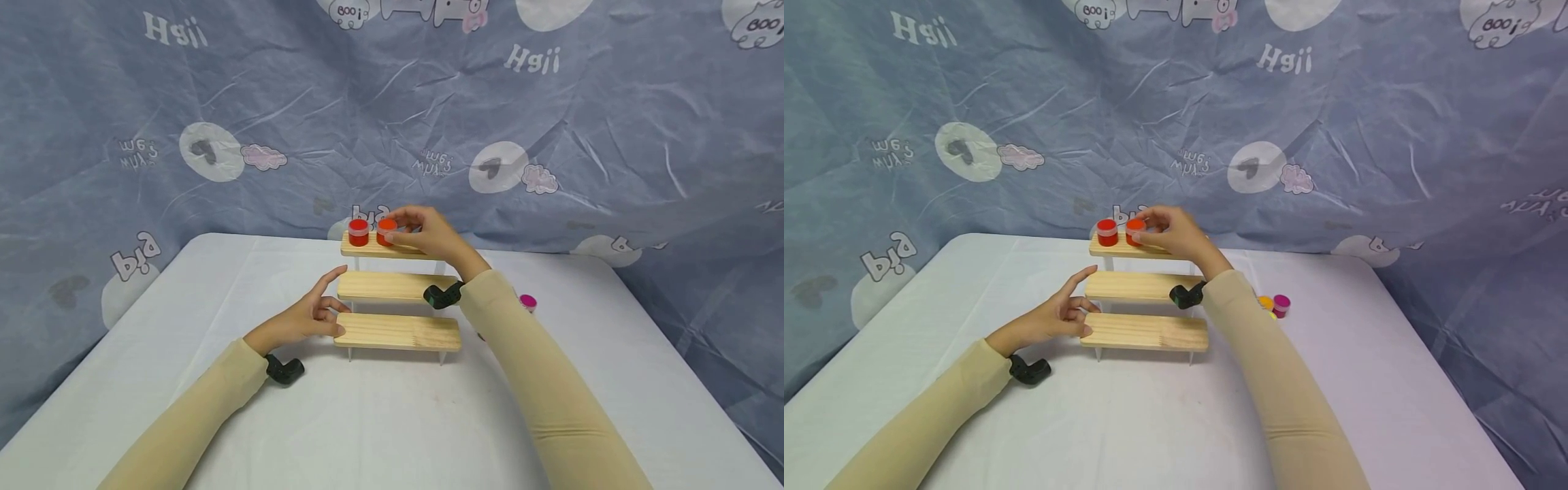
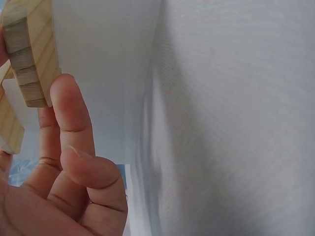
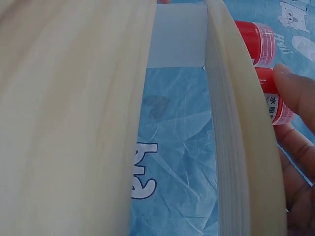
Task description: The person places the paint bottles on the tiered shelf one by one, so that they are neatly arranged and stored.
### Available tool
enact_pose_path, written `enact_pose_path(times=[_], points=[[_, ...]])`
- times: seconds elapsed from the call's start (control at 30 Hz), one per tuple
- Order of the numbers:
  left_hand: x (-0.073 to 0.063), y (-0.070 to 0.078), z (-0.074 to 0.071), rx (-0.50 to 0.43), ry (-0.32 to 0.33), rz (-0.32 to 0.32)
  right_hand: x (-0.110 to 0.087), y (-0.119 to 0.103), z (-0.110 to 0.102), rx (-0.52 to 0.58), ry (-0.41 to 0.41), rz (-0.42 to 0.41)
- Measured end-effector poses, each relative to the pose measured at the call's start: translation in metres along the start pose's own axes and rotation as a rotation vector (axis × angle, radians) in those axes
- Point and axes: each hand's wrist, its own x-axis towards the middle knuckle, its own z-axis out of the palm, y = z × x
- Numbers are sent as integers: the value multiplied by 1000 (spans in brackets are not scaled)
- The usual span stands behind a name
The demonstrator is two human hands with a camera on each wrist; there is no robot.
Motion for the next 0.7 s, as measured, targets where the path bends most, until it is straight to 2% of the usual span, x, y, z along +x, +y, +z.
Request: enact_pose_path(times=[0.2,0.5,0.7], points=[[0,-1,-1,4,0,10,-2,2,-2,23,9,-11],[0,0,0,-1,-9,23,-12,10,-10,209,82,-34],[-1,0,0,-1,-6,18,-18,11,-15,225,75,-32]])
